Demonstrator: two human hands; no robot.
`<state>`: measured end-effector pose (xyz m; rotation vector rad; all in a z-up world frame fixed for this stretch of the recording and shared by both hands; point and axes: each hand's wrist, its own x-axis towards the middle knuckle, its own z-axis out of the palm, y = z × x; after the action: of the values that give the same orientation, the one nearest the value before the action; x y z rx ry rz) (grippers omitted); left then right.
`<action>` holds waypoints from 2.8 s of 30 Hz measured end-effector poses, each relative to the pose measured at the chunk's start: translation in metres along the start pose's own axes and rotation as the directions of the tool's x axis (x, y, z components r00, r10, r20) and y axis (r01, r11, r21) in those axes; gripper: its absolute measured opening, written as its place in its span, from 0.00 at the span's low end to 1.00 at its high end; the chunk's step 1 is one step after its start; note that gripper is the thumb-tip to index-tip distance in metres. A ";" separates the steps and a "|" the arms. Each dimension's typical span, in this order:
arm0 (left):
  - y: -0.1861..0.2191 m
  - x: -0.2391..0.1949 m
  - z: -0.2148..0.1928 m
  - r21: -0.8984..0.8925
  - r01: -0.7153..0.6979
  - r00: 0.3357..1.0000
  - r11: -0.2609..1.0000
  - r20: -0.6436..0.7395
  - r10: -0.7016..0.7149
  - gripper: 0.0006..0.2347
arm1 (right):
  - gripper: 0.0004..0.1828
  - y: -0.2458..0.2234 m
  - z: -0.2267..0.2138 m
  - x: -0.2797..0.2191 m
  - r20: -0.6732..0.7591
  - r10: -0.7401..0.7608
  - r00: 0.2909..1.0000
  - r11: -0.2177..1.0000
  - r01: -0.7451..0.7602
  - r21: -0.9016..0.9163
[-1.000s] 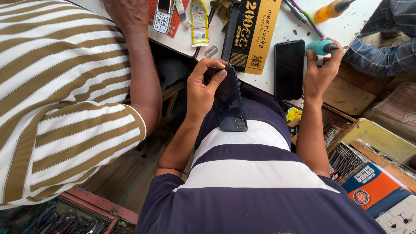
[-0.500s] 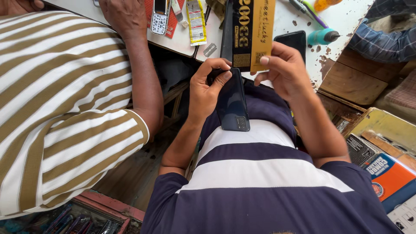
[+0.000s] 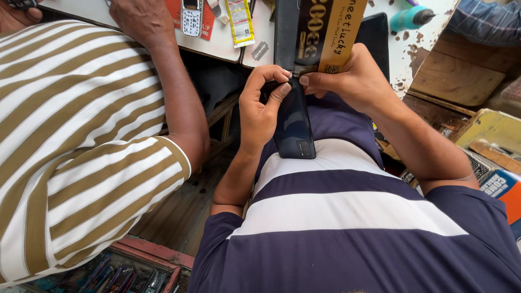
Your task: The person uses a small screwdriver to remove screws from the back of a black smartphone, then uses a card to pry open the back cover. They continue to unscrew components and separate the back panel from the phone body.
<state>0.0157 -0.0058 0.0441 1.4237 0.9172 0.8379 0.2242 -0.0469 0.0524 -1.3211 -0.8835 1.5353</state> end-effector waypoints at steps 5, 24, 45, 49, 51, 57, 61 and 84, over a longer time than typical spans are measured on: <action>-0.003 -0.001 0.002 -0.034 0.041 0.999 0.999 0.025 -0.040 0.04 | 0.11 0.006 0.002 -0.006 -0.050 0.039 0.998 0.997 -0.036 0.069; -0.010 -0.001 -0.001 -0.036 0.046 0.990 0.998 0.137 -0.041 0.04 | 0.11 0.005 -0.003 -0.019 -0.042 0.130 0.991 0.990 -0.131 -0.041; 0.002 0.004 0.015 0.102 0.068 0.996 0.992 0.043 -0.073 0.13 | 0.09 0.019 -0.004 -0.026 -0.003 0.102 0.995 0.994 -0.102 -0.032; 0.006 0.007 0.016 0.049 0.070 0.996 0.996 0.046 -0.072 0.11 | 0.10 0.020 -0.001 -0.026 -0.034 0.101 0.994 0.990 -0.097 0.102; 0.006 0.009 0.011 0.004 0.079 0.995 0.997 0.064 -0.079 0.10 | 0.10 0.020 0.000 -0.029 -0.057 0.043 0.997 0.999 -0.042 0.024; 0.008 0.006 0.010 -0.063 0.067 0.992 0.996 0.109 -0.060 0.08 | 0.09 0.015 0.008 -0.044 -0.170 -0.087 0.982 0.995 0.094 0.037; 0.010 0.003 0.005 -0.034 0.025 0.994 0.999 0.109 -0.021 0.07 | 0.08 0.006 0.009 -0.054 -0.201 -0.215 0.956 0.976 0.216 -0.014; 0.007 0.001 0.002 0.013 -0.001 0.988 1.000 0.155 -0.001 0.06 | 0.08 0.001 0.007 -0.048 -0.034 -0.234 0.972 0.893 0.201 -0.403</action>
<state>0.0186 -0.0054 0.0507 1.4786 0.8053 0.7110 0.2182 -0.0916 0.0692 -1.4984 -1.2937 1.1544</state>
